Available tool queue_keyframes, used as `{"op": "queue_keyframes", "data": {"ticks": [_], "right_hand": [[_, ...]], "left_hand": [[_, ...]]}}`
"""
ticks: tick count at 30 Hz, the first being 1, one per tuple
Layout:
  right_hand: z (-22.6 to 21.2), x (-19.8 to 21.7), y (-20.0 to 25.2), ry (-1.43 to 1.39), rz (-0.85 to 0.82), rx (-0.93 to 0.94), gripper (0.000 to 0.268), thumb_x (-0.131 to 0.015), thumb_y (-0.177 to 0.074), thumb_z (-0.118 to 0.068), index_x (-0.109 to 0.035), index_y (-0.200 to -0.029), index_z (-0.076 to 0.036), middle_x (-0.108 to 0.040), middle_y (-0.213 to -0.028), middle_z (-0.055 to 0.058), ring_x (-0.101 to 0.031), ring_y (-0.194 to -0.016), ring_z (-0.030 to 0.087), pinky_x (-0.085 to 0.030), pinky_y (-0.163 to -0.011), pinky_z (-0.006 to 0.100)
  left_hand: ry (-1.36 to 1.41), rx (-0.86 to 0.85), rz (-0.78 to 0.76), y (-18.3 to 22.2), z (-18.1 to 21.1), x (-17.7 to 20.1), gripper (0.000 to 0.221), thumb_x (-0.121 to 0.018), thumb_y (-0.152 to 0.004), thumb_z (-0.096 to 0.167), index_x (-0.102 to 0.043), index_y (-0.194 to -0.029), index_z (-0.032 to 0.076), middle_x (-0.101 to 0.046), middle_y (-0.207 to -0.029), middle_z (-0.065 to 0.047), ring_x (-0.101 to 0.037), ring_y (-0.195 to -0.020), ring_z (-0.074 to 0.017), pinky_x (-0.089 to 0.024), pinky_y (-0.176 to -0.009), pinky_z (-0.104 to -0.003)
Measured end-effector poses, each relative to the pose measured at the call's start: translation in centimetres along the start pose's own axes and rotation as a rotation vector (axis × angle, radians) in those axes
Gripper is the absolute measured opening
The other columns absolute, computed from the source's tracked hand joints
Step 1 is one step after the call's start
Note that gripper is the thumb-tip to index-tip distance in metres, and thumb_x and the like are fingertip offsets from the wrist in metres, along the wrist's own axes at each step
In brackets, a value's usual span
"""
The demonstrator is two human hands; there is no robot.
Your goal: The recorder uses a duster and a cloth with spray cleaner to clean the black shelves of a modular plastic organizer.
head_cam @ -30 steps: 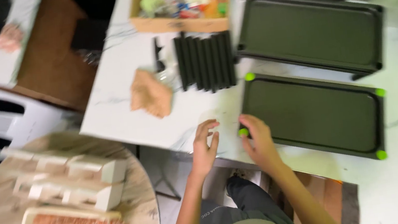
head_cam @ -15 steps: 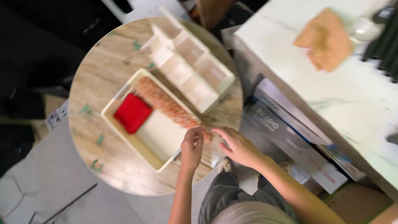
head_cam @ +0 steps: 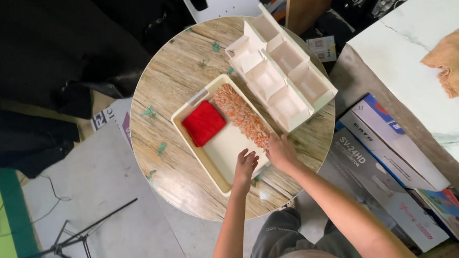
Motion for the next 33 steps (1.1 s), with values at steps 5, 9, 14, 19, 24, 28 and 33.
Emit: {"op": "queue_keyframes", "data": {"ticks": [5,9,14,19,24,28,33], "right_hand": [[0.7,1.7,2.7,-0.548,-0.072,-0.145,0.032,-0.068,-0.092,-0.029,-0.059,-0.108,-0.004,-0.071,-0.080,0.016,-0.065,-0.065,0.023,-0.054,-0.057,0.039],[0.9,8.6,9.4,-1.008,-0.113,-0.204,0.023,-0.067,-0.093,-0.020,-0.058,-0.105,-0.003,-0.065,-0.074,0.005,-0.061,-0.047,0.012,-0.051,-0.043,0.030],[4.8,14.1,15.9,-0.930,0.354,0.033,0.028,-0.072,-0.094,-0.015,-0.059,-0.116,-0.005,-0.068,-0.085,0.006,-0.064,-0.064,0.015,-0.053,-0.056,0.032],[10.6,15.8,23.6,-0.842,0.761,0.078,0.057,-0.070,-0.087,-0.002,-0.048,-0.140,0.004,-0.067,-0.108,0.014,-0.066,-0.089,0.022,-0.056,-0.071,0.034],[14.6,18.8,32.0,-1.259,0.896,-0.687,0.055,-0.061,-0.088,-0.004,-0.043,-0.140,-0.010,-0.062,-0.076,0.003,-0.055,-0.051,0.010,-0.047,-0.044,0.030],[16.7,22.0,39.1,-0.974,1.028,-0.982,0.058,-0.059,-0.091,-0.008,-0.037,-0.144,-0.015,-0.061,-0.066,0.008,-0.056,-0.045,0.014,-0.048,-0.041,0.032],[21.0,20.3,47.5,-0.691,1.185,-1.039,0.050,-0.060,-0.093,-0.010,-0.046,-0.140,-0.011,-0.068,-0.075,0.007,-0.064,-0.058,0.017,-0.052,-0.053,0.033]], "left_hand": [[0.108,0.042,0.064,0.4,5.9,-2.6,0.063,-0.056,-0.099,0.029,-0.027,-0.152,0.009,-0.061,-0.135,-0.012,-0.065,-0.113,-0.0238,-0.054,-0.097,-0.039],[0.133,-0.084,0.067,2.6,8.9,-6.3,0.057,-0.054,-0.105,0.031,-0.036,-0.155,0.011,-0.060,-0.126,-0.008,-0.057,-0.102,-0.0190,-0.051,-0.088,-0.038],[0.033,-0.289,-0.267,5.1,9.6,-16.1,0.047,-0.053,-0.108,0.021,-0.047,-0.151,0.002,-0.062,-0.130,-0.010,-0.055,-0.107,-0.0187,-0.047,-0.088,-0.035],[0.028,-0.321,-0.631,9.4,7.5,-28.1,0.049,-0.052,-0.103,0.008,-0.039,-0.150,0.005,-0.058,-0.141,-0.005,-0.055,-0.128,-0.0156,-0.043,-0.110,-0.032],[-0.087,-0.362,-1.112,14.6,5.5,-40.0,0.041,-0.058,-0.105,0.001,-0.047,-0.145,0.000,-0.061,-0.130,-0.009,-0.058,-0.120,-0.0163,-0.048,-0.105,-0.033],[-0.261,-0.243,-1.281,18.0,3.4,-49.3,0.045,-0.062,-0.101,0.007,-0.047,-0.144,0.004,-0.062,-0.116,-0.010,-0.060,-0.102,-0.0164,-0.054,-0.085,-0.033],[-0.522,-1.168,-0.920,13.0,-6.6,-59.7,0.051,-0.075,-0.093,0.023,-0.056,-0.133,-0.003,-0.066,-0.120,-0.025,-0.064,-0.110,-0.0349,-0.051,-0.098,-0.039]]}}
Point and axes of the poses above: each hand's wrist, its own y-axis away from the middle knuckle, its own x-axis out of the back of the hand, z = x × y, the point moved 2 cm from there along -y, towards the middle knuckle
